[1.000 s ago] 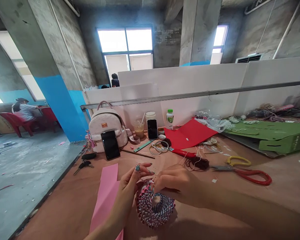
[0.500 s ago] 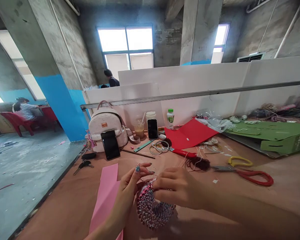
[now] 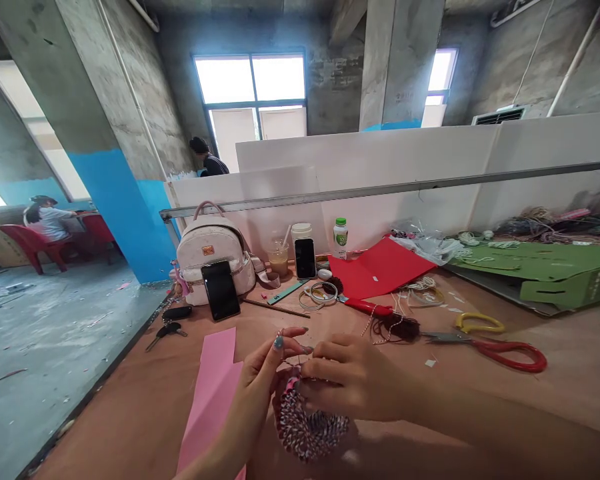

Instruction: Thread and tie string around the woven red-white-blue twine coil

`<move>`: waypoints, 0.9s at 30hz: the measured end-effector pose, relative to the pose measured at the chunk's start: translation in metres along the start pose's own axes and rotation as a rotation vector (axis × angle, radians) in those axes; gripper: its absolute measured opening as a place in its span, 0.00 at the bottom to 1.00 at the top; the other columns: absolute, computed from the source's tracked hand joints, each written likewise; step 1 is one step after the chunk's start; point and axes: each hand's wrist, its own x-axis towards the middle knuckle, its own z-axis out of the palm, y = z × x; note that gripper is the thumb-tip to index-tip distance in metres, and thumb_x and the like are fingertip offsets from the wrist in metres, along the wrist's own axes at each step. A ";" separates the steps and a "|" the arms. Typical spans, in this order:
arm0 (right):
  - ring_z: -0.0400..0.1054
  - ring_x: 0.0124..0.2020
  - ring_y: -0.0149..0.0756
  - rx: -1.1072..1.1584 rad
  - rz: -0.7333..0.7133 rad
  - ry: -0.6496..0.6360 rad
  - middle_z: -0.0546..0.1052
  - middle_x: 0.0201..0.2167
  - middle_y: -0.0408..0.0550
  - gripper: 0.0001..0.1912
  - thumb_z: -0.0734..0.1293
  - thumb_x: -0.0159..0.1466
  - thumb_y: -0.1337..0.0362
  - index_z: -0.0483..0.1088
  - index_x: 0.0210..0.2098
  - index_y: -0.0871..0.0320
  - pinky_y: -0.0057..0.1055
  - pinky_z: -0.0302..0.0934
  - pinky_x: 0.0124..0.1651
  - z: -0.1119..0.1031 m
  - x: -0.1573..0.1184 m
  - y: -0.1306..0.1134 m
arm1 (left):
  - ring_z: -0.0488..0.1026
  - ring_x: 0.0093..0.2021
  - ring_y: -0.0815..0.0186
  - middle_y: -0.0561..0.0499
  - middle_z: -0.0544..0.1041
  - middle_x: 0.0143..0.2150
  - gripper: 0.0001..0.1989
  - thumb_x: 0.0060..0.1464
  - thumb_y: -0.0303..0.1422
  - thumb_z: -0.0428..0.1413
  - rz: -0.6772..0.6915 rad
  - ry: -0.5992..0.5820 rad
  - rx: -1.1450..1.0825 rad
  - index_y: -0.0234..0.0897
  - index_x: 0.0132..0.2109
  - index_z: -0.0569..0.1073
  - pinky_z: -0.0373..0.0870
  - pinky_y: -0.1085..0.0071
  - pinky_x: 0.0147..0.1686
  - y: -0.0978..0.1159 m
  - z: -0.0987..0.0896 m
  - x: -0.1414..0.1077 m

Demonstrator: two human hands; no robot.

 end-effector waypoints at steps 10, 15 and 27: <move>0.60 0.29 0.34 0.810 0.977 -0.096 0.69 0.26 0.45 0.24 0.64 0.67 0.45 0.72 0.27 0.59 0.30 0.50 0.32 0.009 -0.015 0.055 | 0.73 0.42 0.62 0.50 0.75 0.38 0.18 0.63 0.47 0.57 0.068 -0.034 -0.016 0.39 0.32 0.78 0.71 0.73 0.39 0.002 0.003 0.000; 0.54 0.22 0.28 1.192 1.117 -0.371 0.65 0.20 0.40 0.29 0.71 0.54 0.37 0.76 0.28 0.61 0.26 0.48 0.25 0.039 -0.019 0.056 | 0.73 0.42 0.63 0.50 0.75 0.41 0.17 0.65 0.45 0.54 0.047 -0.059 0.011 0.38 0.34 0.78 0.69 0.74 0.40 0.003 0.004 -0.001; 0.61 0.26 0.25 1.566 1.295 -0.264 0.73 0.25 0.38 0.26 0.83 0.44 0.49 0.73 0.30 0.60 0.22 0.51 0.27 0.046 -0.015 0.043 | 0.75 0.41 0.62 0.50 0.78 0.36 0.19 0.63 0.47 0.56 0.070 -0.073 -0.021 0.39 0.33 0.80 0.73 0.71 0.42 0.002 -0.002 0.000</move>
